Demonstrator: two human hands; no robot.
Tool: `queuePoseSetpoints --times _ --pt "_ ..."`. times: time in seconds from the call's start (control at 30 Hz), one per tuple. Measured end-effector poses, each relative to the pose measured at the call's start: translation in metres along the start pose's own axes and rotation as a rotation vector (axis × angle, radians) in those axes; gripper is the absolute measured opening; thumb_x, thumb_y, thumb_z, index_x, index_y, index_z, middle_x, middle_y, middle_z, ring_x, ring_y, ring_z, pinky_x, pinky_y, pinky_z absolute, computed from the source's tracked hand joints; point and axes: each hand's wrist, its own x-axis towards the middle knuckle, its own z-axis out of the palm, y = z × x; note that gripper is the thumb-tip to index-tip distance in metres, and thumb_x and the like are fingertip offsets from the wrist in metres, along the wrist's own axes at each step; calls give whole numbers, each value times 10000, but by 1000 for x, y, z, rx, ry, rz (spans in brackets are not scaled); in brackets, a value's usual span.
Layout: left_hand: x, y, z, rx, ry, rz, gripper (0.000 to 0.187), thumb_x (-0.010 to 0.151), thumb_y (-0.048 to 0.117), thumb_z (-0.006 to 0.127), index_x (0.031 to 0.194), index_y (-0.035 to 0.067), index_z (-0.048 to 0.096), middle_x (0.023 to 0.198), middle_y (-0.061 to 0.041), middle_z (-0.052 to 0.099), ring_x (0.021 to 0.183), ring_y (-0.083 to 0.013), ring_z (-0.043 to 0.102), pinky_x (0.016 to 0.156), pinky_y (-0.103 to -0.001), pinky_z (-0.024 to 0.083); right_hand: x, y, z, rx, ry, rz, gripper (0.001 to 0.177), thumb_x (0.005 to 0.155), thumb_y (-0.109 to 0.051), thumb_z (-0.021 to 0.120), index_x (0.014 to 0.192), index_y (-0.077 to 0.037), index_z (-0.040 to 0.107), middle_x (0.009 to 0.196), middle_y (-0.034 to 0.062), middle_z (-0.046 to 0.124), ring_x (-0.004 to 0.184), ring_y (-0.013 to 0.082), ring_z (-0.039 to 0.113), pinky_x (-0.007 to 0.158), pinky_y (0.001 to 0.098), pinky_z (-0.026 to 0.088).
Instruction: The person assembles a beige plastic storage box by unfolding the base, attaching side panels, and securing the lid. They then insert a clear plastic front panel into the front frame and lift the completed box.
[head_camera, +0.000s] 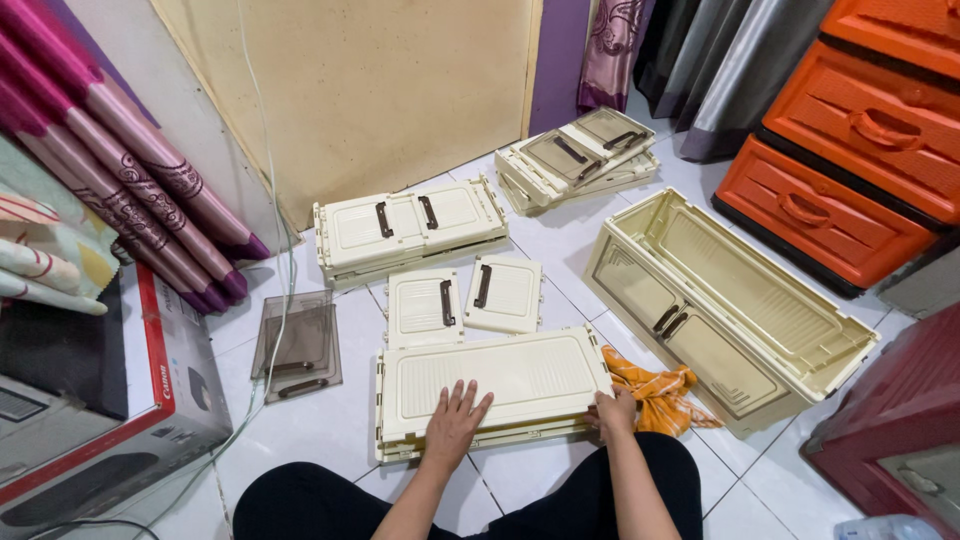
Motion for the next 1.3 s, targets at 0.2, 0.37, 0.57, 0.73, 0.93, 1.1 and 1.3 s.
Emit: queuePoseSetpoints --times 0.2,0.37,0.57,0.73,0.93,1.1,1.3 --pt "-8 3 1 -37 -16 1 666 904 42 573 1528 231 440 1553 -178 442 1426 -396 398 1144 -564 320 -3 4 -2 -326 131 -80 457 881 -41 657 1328 1 569 1094 227 716 863 386 744 670 487 598" --pt "-10 4 1 -91 -61 -6 658 895 88 585 1520 212 423 1547 -188 433 1420 -414 391 1143 -581 306 -4 10 -1 -588 234 -370 522 791 -74 738 1289 8 606 1272 296 586 1159 418 592 990 443 479" --pt "-8 5 0 19 62 15 675 886 56 580 1522 239 446 1544 -174 455 1417 -399 418 1144 -576 327 0 7 -2 -460 194 -333 470 834 2 584 1302 -4 628 1296 262 605 1145 374 633 1006 418 502" --pt "-7 5 1 13 84 14 674 887 60 586 1526 225 448 1537 -184 457 1414 -411 416 1140 -584 328 1 9 -2 -392 193 -429 469 813 40 564 1278 15 621 1279 252 581 1124 369 616 980 417 491" --pt "-6 7 3 -13 11 -16 684 891 47 586 1534 227 435 1547 -182 440 1419 -407 401 1145 -578 319 2 7 1 -496 205 -395 466 820 9 581 1283 0 630 1277 267 582 1104 377 619 984 422 496" --pt "-6 8 6 -31 -27 -31 680 897 39 581 1533 232 436 1559 -175 423 1424 -406 390 1147 -577 312 -12 -5 3 -711 187 -350 517 841 -97 638 1358 -80 620 1343 277 532 1154 394 580 1021 465 476" --pt "-5 6 8 -39 -36 -24 670 891 45 578 1522 229 447 1573 -169 406 1437 -405 367 1158 -576 290 -32 -9 30 -1230 227 -525 576 870 -321 715 1396 -129 580 1544 128 441 1402 336 394 1124 588 326"
